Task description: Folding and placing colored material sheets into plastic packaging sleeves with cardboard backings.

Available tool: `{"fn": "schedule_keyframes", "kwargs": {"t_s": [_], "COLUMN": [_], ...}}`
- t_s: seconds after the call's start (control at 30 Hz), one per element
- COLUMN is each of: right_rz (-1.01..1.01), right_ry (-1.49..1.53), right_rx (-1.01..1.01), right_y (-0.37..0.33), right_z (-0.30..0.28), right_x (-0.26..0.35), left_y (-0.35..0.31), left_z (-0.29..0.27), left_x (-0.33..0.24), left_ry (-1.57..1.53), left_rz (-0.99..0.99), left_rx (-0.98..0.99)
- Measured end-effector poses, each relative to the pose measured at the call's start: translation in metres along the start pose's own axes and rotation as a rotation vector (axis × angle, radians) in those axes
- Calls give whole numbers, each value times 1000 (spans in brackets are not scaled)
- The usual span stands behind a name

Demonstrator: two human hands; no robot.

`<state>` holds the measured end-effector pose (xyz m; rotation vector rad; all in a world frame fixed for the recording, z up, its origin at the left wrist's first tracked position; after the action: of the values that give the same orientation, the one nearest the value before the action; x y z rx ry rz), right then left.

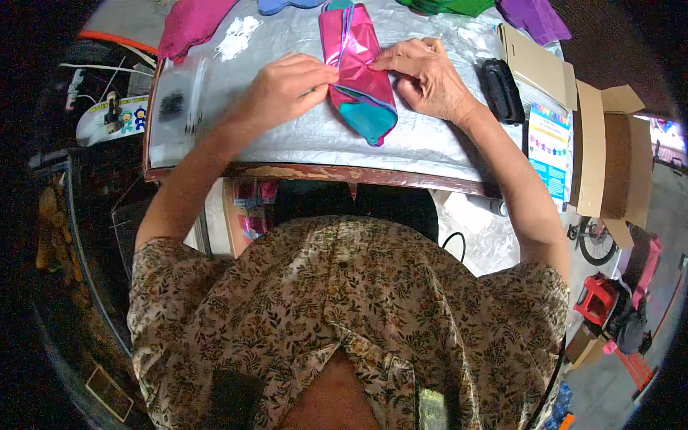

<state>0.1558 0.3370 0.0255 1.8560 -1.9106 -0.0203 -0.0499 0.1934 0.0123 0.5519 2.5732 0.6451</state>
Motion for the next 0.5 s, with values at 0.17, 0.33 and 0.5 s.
{"fn": "schedule_keyframes", "kwargs": {"t_s": [0.17, 0.33, 0.5], "right_rz": [43, 170, 340], "right_ry": [38, 106, 96], "right_rx": [-95, -144, -188], "right_y": [0, -2, 8], "right_z": [5, 20, 25], "right_x": [0, -12, -5], "left_y": [-9, -12, -15], "left_z": [5, 1, 8], "left_x": [-12, -19, -16], "left_ry": [-93, -110, -138], "left_rz": [-147, -393, -712], "left_rx": [-127, -139, -218]}}
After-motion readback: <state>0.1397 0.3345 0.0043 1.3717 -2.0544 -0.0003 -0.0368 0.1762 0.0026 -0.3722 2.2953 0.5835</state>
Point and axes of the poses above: each hand's wrist, its own y-axis towards the middle knuckle, its own z-axis out of the palm, x = y × z, the point moved 3 cm from there along y, towards the middle knuckle, and after that the axes turned 3 degrees about -z, right-handed, at the moved point
